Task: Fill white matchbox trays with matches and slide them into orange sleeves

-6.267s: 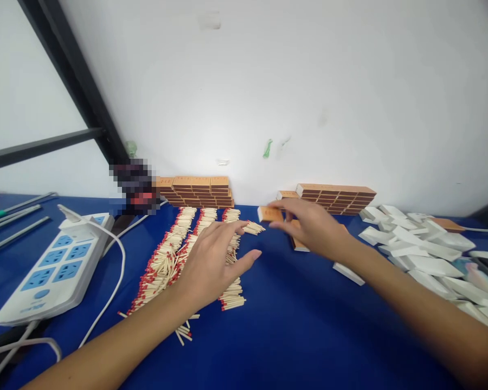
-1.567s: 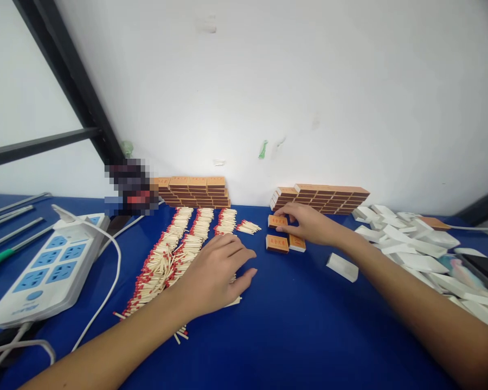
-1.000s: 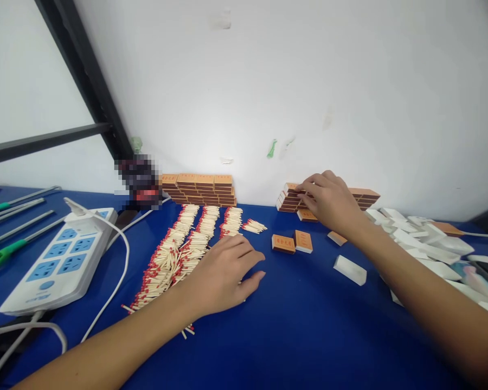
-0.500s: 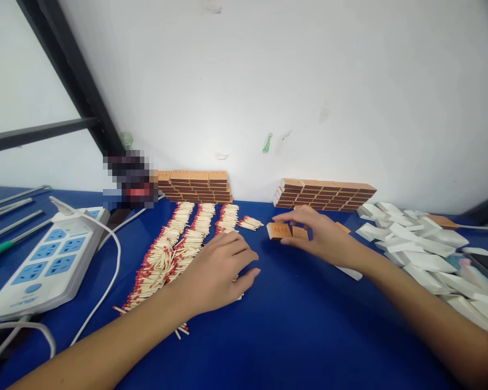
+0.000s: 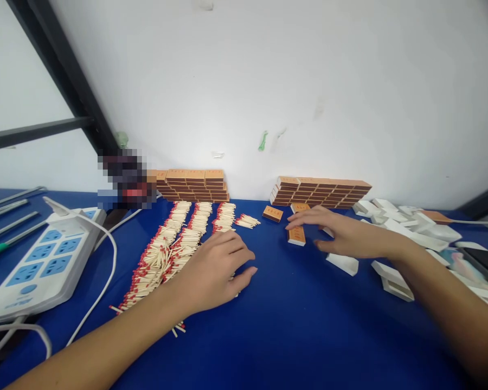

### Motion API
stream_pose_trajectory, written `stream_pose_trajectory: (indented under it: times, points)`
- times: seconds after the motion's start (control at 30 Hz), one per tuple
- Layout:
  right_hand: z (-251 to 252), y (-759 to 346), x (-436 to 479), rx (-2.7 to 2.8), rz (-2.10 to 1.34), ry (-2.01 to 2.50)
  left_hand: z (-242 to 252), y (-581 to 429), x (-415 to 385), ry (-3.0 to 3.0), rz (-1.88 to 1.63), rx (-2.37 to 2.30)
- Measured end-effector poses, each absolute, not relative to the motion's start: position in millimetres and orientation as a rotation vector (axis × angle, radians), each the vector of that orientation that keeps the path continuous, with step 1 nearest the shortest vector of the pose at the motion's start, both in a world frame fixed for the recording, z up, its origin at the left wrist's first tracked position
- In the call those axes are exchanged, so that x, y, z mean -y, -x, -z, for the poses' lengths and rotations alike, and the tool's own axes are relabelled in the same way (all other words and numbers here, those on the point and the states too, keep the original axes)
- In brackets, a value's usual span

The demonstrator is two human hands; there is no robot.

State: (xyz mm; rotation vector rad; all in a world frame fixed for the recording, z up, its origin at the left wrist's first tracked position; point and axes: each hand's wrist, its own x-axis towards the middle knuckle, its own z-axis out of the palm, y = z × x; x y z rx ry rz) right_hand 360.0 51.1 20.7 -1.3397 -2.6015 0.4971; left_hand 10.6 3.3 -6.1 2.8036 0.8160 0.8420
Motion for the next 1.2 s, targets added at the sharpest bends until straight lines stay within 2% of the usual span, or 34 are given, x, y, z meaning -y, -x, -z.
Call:
stream_pose_trajectory:
  times: [0.27,0.47,0.67,1.0,1.2]
  points:
    - [-18,-371,-65,2.467,-0.41,1.606,9,-11,-3,-2.796,-0.832,-0.811]
    - [-14,-416,-83,2.287,-0.124,1.794,10,-10,-4,-2.789,-0.819,-0.832]
    - [2,-411,-92,2.351,-0.109,1.785,10,-11,-4,-2.779,-0.805,-0.827]
    - [23,-372,-96,2.359,0.273,1.695,9,-12,-4,-2.778,-0.8,-0.834]
    - [26,-367,-100,2.295,0.248,1.709,8,-13,-4,-2.777,-0.79,-0.828]
